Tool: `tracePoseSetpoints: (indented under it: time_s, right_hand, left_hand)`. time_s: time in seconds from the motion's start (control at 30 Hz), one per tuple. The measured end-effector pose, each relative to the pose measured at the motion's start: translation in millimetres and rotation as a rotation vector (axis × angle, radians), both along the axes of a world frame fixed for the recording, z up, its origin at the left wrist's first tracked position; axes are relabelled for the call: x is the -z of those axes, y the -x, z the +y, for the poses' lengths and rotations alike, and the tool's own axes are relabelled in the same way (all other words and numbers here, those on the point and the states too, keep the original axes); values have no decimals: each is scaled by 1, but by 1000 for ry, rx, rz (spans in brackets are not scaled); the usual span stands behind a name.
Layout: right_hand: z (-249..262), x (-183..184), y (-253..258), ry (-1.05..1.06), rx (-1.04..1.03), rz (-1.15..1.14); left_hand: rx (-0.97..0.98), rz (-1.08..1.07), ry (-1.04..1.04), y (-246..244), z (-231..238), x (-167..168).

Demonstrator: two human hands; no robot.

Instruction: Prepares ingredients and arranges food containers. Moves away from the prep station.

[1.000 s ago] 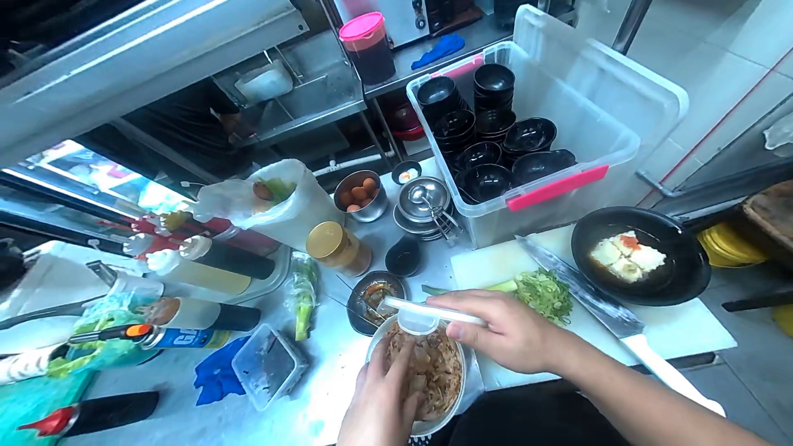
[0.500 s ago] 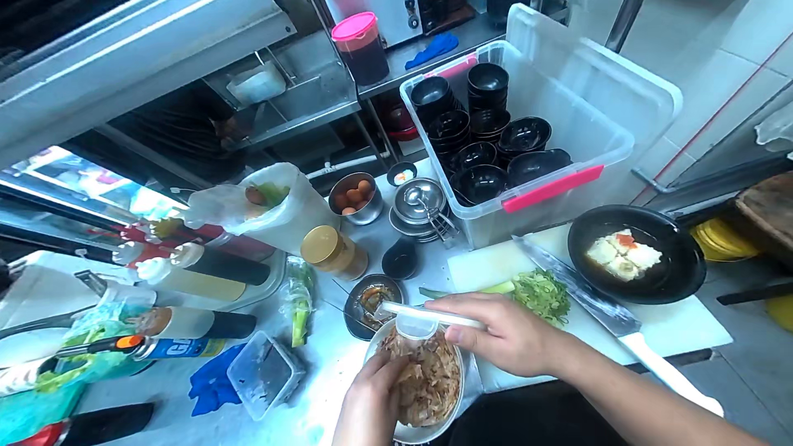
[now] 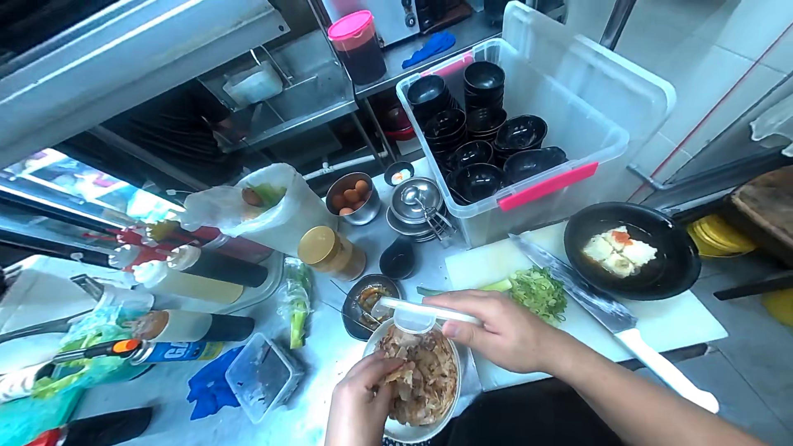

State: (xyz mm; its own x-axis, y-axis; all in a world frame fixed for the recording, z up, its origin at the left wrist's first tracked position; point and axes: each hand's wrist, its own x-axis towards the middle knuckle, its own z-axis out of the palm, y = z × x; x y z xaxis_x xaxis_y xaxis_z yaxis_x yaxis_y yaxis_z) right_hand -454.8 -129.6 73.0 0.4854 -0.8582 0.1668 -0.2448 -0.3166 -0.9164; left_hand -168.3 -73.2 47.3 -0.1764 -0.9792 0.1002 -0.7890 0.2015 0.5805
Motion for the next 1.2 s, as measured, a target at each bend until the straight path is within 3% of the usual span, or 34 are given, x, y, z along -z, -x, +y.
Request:
tracePoseSetpoints:
  time_s: [0.33,0.53,0.6,0.73,0.87,1.07,1.2]
  right_hand:
    - [15,2,44,-11,292,-248]
    - [50,-3,111,-89,489,-420]
    - [71,2,144,-70,573,-473]
    - [121,7,209,-73,837,-555]
    - [172,15,264,-56,1126,-573]
    - [225,34,308,-83,1377,-635]
    - [240,40,320,-71,1411,-668]
  left_hand:
    - [-78,790,-219,-1,-23,-32]
    - [155,922,-348,48,-68,-66]
    - [232,927,-404,79,-88,-77]
    - [173,880,-495,173,-118,-89]
    - [223,781,-640,274,-140,-80]
    - [424,595,-633,398,-156,-10]
    - [645,180,-297,435,-151,34]
